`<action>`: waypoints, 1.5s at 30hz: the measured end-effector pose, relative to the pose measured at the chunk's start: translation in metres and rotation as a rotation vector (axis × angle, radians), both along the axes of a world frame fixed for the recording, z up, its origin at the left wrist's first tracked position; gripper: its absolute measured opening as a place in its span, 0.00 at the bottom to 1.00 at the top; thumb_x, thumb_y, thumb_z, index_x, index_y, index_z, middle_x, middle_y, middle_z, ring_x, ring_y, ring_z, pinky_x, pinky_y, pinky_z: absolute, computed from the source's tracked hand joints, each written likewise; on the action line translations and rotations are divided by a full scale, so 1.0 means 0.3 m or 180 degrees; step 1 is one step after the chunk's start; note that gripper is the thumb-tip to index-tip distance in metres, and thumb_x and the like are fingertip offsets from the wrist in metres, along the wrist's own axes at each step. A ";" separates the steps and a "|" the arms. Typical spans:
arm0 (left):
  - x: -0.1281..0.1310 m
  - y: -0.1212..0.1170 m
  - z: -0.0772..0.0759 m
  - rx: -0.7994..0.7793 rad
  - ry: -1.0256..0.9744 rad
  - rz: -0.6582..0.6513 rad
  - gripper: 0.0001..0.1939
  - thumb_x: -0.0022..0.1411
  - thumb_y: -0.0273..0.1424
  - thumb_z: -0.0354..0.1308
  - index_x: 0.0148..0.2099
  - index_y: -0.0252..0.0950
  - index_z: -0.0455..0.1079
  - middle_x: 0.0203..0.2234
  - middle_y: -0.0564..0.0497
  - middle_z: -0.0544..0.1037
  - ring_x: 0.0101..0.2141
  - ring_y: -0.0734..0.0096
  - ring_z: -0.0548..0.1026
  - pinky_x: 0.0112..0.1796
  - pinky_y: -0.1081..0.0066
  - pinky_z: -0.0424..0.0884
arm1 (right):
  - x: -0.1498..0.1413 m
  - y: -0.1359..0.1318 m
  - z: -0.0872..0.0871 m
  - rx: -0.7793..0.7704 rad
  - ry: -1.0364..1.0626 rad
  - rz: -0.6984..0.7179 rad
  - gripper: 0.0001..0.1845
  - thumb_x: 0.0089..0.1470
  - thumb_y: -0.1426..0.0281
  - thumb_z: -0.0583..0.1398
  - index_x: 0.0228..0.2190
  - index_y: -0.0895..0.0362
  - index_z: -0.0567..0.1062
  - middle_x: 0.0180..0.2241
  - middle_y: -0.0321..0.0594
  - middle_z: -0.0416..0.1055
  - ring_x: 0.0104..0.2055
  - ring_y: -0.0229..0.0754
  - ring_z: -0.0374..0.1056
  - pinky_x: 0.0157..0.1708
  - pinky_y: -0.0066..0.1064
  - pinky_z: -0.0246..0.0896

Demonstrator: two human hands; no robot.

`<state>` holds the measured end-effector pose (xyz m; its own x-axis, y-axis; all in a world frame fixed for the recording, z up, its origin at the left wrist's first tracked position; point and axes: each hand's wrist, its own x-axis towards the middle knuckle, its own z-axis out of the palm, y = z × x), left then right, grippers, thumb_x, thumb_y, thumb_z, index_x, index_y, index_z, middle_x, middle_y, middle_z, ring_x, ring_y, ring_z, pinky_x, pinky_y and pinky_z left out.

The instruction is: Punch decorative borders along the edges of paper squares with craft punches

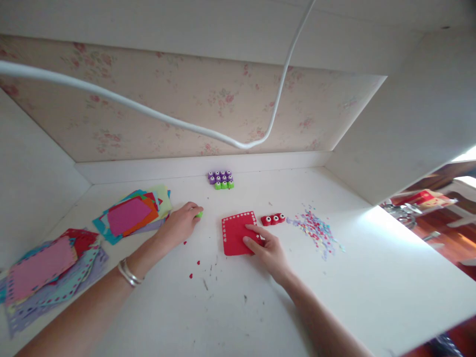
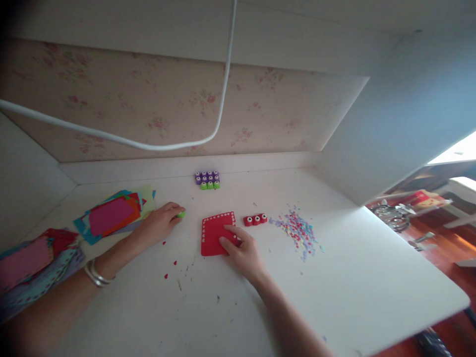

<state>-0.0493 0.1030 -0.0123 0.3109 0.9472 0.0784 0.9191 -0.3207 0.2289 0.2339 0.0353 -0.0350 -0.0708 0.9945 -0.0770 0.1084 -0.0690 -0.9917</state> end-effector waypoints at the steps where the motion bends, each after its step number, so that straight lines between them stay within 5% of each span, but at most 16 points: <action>1: 0.001 -0.042 -0.006 -0.0031 -0.0047 -0.0019 0.15 0.67 0.27 0.51 0.54 0.38 0.71 0.50 0.47 0.72 0.43 0.66 0.76 0.47 0.69 0.69 | -0.001 -0.002 0.004 -0.0081 0.0069 0.0075 0.27 0.51 0.58 0.66 0.51 0.56 0.75 0.43 0.47 0.79 0.38 0.46 0.76 0.36 0.37 0.74; 8: 0.009 -0.216 -0.004 -0.0292 -0.0312 -0.0108 0.21 0.64 0.23 0.52 0.58 0.39 0.68 0.50 0.47 0.72 0.41 0.66 0.78 0.44 0.70 0.71 | 0.004 -0.004 -0.010 0.0055 -0.0032 0.0312 0.26 0.55 0.62 0.63 0.55 0.54 0.71 0.48 0.47 0.76 0.42 0.47 0.76 0.39 0.41 0.74; 13: -0.006 -0.199 0.013 -0.0316 -0.0663 -0.0117 0.13 0.63 0.28 0.56 0.49 0.41 0.74 0.44 0.50 0.76 0.40 0.65 0.77 0.44 0.68 0.71 | -0.002 -0.010 -0.024 0.0657 -0.0649 0.0225 0.20 0.56 0.66 0.61 0.50 0.53 0.76 0.51 0.47 0.74 0.46 0.48 0.73 0.43 0.41 0.73; 17: 0.024 -0.210 -0.018 -0.0275 -0.1357 -0.0060 0.12 0.62 0.31 0.59 0.49 0.42 0.73 0.43 0.51 0.77 0.37 0.68 0.77 0.40 0.71 0.73 | -0.012 -0.013 -0.014 0.0209 -0.0269 0.0219 0.22 0.56 0.62 0.61 0.51 0.56 0.75 0.43 0.46 0.78 0.33 0.42 0.74 0.33 0.36 0.73; 22: 0.080 -0.258 -0.075 -0.0168 -0.1853 -0.0006 0.14 0.63 0.32 0.59 0.51 0.42 0.71 0.44 0.51 0.78 0.34 0.71 0.77 0.41 0.69 0.75 | -0.017 -0.012 0.001 -0.0148 0.0184 0.0185 0.25 0.53 0.59 0.64 0.50 0.58 0.75 0.37 0.44 0.79 0.29 0.40 0.74 0.31 0.34 0.72; 33: 0.090 -0.261 -0.094 0.0103 -0.1802 -0.0222 0.15 0.65 0.30 0.59 0.54 0.44 0.72 0.46 0.50 0.77 0.44 0.68 0.77 0.46 0.70 0.74 | -0.027 -0.016 0.011 -0.0162 -0.0017 0.0288 0.23 0.54 0.60 0.63 0.49 0.58 0.75 0.26 0.38 0.76 0.25 0.39 0.71 0.25 0.30 0.66; 39: 0.099 -0.274 -0.076 0.0080 -0.1599 -0.0335 0.17 0.66 0.30 0.57 0.56 0.45 0.70 0.46 0.50 0.76 0.41 0.70 0.77 0.42 0.73 0.75 | -0.025 -0.024 0.000 0.0402 -0.0656 0.0272 0.18 0.57 0.63 0.61 0.48 0.54 0.77 0.43 0.45 0.77 0.34 0.41 0.73 0.30 0.32 0.71; 45: 0.100 -0.285 -0.074 0.0130 -0.1554 -0.0423 0.17 0.65 0.32 0.59 0.56 0.42 0.69 0.46 0.48 0.78 0.45 0.66 0.77 0.43 0.70 0.76 | -0.036 -0.043 0.022 0.0987 -0.1253 0.0479 0.17 0.60 0.66 0.58 0.51 0.53 0.75 0.45 0.45 0.75 0.39 0.42 0.73 0.32 0.30 0.72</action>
<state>-0.0194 0.0175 -0.0345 0.3463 0.8951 0.2808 0.6587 -0.4451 0.6066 0.2232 0.0224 -0.0285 -0.2396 0.9559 0.1701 0.4634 0.2665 -0.8451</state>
